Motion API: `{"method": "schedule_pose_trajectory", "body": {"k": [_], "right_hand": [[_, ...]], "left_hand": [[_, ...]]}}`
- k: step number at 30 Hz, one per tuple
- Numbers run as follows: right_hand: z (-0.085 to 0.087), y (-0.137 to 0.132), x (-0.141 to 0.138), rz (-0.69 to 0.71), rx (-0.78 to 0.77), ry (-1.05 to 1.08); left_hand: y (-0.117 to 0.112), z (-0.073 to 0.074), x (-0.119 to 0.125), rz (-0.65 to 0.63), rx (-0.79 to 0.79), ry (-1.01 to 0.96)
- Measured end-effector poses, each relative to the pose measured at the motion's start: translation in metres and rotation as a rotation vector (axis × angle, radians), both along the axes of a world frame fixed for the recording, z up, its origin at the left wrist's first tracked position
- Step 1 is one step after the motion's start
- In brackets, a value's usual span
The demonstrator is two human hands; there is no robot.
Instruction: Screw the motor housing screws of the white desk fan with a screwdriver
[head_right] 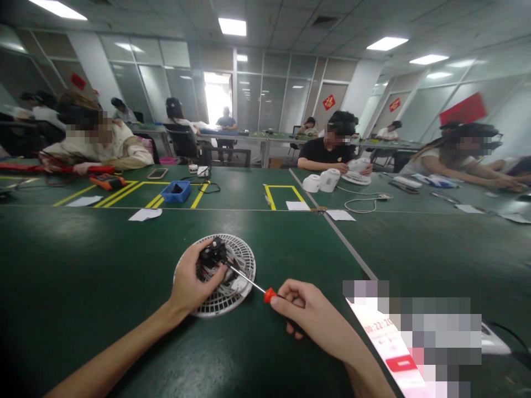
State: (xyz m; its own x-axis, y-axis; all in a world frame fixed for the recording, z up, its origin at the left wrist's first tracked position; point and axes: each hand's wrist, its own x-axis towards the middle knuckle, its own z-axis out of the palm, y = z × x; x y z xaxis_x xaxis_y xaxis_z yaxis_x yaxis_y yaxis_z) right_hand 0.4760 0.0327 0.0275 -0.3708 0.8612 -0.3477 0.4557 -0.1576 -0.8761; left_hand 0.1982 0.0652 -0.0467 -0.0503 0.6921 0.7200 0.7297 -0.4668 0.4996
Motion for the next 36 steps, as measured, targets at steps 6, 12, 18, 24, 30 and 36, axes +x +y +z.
{"method": "schedule_pose_trajectory", "body": {"k": [6, 12, 18, 24, 30, 36], "right_hand": [[0.0001, 0.0009, -0.0024, -0.012, -0.015, -0.042], [0.0029, -0.0036, -0.0044, -0.022, 0.048, -0.076], [-0.0027, 0.0002, -0.002, 0.0, -0.001, 0.001], [-0.0038, -0.0021, -0.0045, 0.055, -0.025, 0.01], [-0.0008, -0.0048, -0.0068, 0.001, 0.053, 0.047], [-0.0057, -0.0015, -0.005, 0.029, -0.061, 0.074]], "left_hand": [[-0.0004, 0.0002, 0.0001, 0.01, -0.005, 0.002], [0.0001, -0.0011, -0.0014, 0.002, -0.004, 0.004], [0.0003, -0.0017, -0.0015, 0.004, 0.0, 0.002], [0.0004, -0.0009, -0.0005, 0.007, -0.003, 0.004], [-0.0009, 0.001, 0.0003, 0.016, 0.004, 0.011], [-0.0009, -0.0001, -0.0003, 0.008, -0.008, 0.006]]}}
